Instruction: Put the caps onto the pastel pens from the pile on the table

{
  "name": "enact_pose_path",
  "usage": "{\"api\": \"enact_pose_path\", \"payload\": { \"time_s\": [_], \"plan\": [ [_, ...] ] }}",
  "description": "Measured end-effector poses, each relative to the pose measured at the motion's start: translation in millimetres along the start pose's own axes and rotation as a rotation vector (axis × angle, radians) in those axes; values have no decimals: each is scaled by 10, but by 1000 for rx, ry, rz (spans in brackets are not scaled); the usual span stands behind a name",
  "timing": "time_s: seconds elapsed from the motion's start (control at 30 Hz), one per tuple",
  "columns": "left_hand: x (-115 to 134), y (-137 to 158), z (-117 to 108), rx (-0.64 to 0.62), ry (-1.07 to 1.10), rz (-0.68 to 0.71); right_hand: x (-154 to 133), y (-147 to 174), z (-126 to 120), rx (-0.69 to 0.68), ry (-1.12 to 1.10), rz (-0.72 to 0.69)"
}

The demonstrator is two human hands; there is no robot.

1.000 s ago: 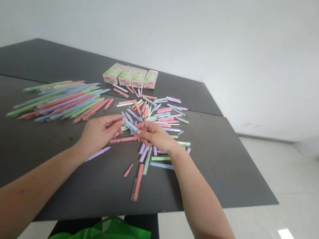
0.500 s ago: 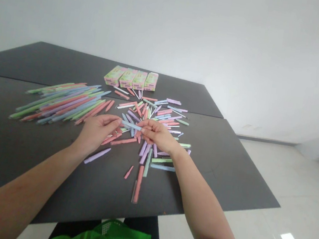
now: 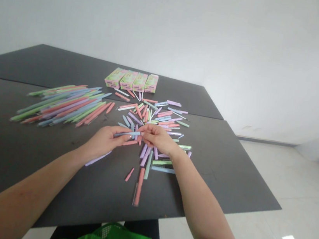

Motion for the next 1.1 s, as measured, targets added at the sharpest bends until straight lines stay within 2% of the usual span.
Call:
{"api": "enact_pose_path", "payload": {
  "time_s": [0.07,0.17,0.27,0.3,0.33,0.4,0.5,0.6,0.73,1.1],
  "plan": [
    [-35,-14,-61,51,-59,-21,-62,1,-157,110,42,-29],
    [-97,-28,-174,152,-111,-52,-209,33,-573,395,120,-74],
    [-176,-22,-253,230,-110,-106,-416,62,-955,654,432,-82],
    [-198,-18,-266,245,-93,-122,-471,30,-1019,680,588,-51],
    [-215,-13,-274,255,-70,-134,-510,-22,-1057,683,732,-13],
    [-237,-5,-285,268,-21,-152,-534,-193,-1046,605,965,54],
    [-249,-2,-310,284,-13,-165,-505,-489,-940,484,1193,101],
    [-252,-12,-355,310,-101,-151,-420,-734,-881,438,1372,191],
    [-290,-20,-388,321,-143,-163,-308,-927,-878,412,1430,290],
    [-222,6,-454,331,-112,-198,-180,-1190,-893,390,1354,304]
  ]
}}
Point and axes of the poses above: each hand's wrist, its own y-axis away from the middle knuckle, its own z-axis out of the palm, x = y × z, the point moved 8 cm from there along -y, towards the middle knuckle, and after that the axes turned 2 degrees about -y, right-handed, at the moved point
